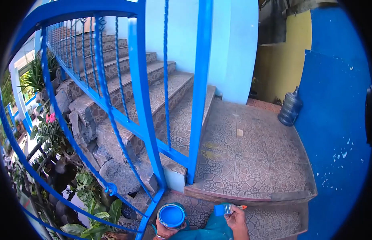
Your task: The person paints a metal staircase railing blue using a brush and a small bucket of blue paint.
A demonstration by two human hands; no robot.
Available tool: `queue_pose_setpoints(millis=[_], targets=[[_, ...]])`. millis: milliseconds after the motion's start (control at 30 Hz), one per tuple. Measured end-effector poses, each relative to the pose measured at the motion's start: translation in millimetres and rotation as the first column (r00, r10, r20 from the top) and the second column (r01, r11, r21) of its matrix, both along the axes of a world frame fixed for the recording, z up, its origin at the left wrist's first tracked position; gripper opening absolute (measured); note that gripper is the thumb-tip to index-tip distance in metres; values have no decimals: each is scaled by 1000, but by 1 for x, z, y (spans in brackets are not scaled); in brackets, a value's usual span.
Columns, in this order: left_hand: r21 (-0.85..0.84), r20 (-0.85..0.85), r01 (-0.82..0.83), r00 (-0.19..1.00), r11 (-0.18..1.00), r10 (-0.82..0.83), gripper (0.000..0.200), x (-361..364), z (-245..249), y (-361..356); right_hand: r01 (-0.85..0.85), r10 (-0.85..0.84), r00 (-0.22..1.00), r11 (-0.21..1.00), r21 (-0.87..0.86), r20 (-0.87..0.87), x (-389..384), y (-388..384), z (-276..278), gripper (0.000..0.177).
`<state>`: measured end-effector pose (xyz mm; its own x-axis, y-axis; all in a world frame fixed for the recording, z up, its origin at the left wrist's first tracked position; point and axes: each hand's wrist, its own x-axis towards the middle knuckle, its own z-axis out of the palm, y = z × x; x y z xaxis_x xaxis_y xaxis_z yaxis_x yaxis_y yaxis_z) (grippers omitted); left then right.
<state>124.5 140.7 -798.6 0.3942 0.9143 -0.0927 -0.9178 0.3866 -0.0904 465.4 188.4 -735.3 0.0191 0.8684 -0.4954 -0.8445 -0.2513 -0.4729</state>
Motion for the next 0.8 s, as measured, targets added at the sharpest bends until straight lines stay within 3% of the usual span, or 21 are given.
queue_pose_setpoints(millis=[33,133,333,467,500,567,600,633,667,733,800], targets=[[-5,27,13,1000,1000,-13,72,4,8,2,8,-8,1000,1000,5,-4,5,-2,6,15],[-76,-109,-21,994,997,12,75,14,27,0,49,-49,998,999,-12,-46,24,-14,14,13],[-189,59,95,995,977,-85,75,35,123,8,209,-222,973,966,-150,-70,58,-35,99,10],[-344,-341,2,931,939,-127,65,38,148,-5,268,-285,958,929,-254,-30,81,-56,190,3],[-224,-602,48,779,973,-177,66,45,174,-9,276,-289,957,924,-265,-8,89,-63,207,4],[-22,-949,232,300,972,-93,67,62,240,-2,308,-317,948,902,-301,21,106,-78,251,5],[-56,-737,197,653,979,-173,69,64,259,1,323,-329,944,895,-307,35,115,-82,274,6],[-181,-317,174,921,968,-225,71,66,278,4,358,-358,932,873,-332,61,123,-87,296,7],[-309,68,238,971,921,-228,73,68,296,7,359,-354,932,877,-318,76,134,-92,314,8],[-303,-36,157,984,940,-176,65,109,432,25,363,-346,932,884,-295,108,159,-107,350,8],[-191,66,196,980,962,-186,74,129,497,34,355,-334,934,895,-269,124,187,-118,378,9]])
